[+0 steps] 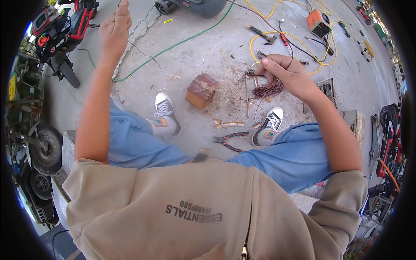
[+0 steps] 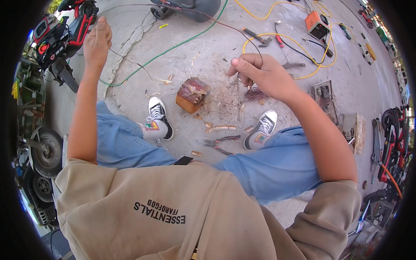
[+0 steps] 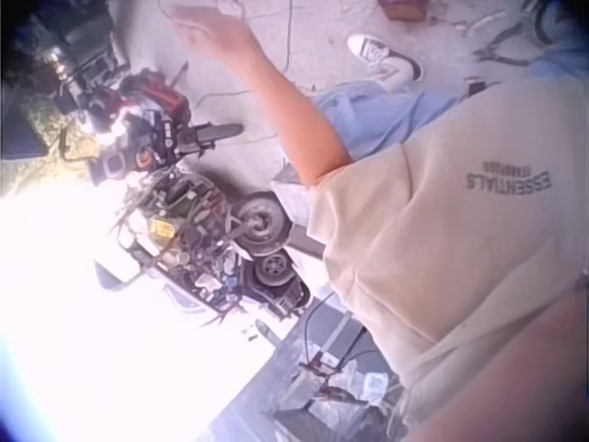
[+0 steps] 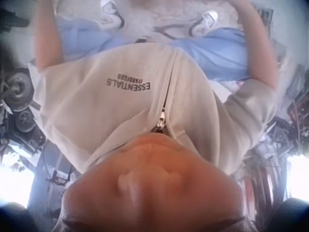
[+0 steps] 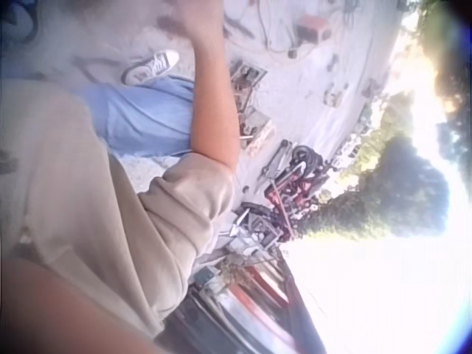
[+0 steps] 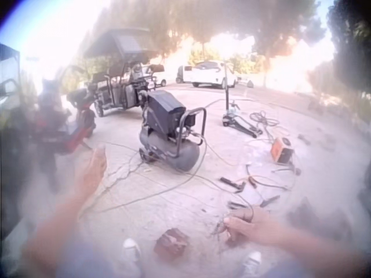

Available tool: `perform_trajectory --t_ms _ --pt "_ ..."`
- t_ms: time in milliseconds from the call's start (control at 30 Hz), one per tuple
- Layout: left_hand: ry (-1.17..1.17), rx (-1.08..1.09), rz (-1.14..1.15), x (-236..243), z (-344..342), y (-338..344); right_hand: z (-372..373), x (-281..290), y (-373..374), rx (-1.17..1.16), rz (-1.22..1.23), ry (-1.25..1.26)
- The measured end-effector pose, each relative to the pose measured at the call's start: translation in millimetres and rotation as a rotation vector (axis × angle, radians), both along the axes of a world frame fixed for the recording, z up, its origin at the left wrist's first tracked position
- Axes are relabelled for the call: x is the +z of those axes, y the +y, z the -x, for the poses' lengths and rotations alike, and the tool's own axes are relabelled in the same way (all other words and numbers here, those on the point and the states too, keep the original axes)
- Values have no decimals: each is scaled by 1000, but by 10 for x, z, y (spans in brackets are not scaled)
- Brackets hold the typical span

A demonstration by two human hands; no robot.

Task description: The person sits on the floor and winds copper wire around a rectangular block. They repeatedly pick up wire, wrap it around the block, and use pliers to cut the wire. The process is repeated multiple times.

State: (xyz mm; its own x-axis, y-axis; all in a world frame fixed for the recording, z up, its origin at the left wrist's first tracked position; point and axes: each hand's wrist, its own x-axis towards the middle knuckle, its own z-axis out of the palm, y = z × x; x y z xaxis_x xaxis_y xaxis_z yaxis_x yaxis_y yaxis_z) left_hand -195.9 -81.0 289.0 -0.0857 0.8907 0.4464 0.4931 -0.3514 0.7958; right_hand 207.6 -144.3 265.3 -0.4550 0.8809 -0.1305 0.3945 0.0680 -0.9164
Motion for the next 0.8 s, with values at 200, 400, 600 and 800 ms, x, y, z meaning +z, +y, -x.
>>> perform_trajectory --t_ms 200,400,600,800 --pt "-917 -539 260 407 -620 -201 296 99 77 -163 -122 45" --pt "-1159 -389 95 698 -413 -237 336 -407 30 -55 -339 -632" --pt "-1437 -645 76 532 -185 -445 463 -656 21 29 -384 -619" --pt "-1502 -858 162 356 -471 -501 849 -587 -43 65 -806 -386"
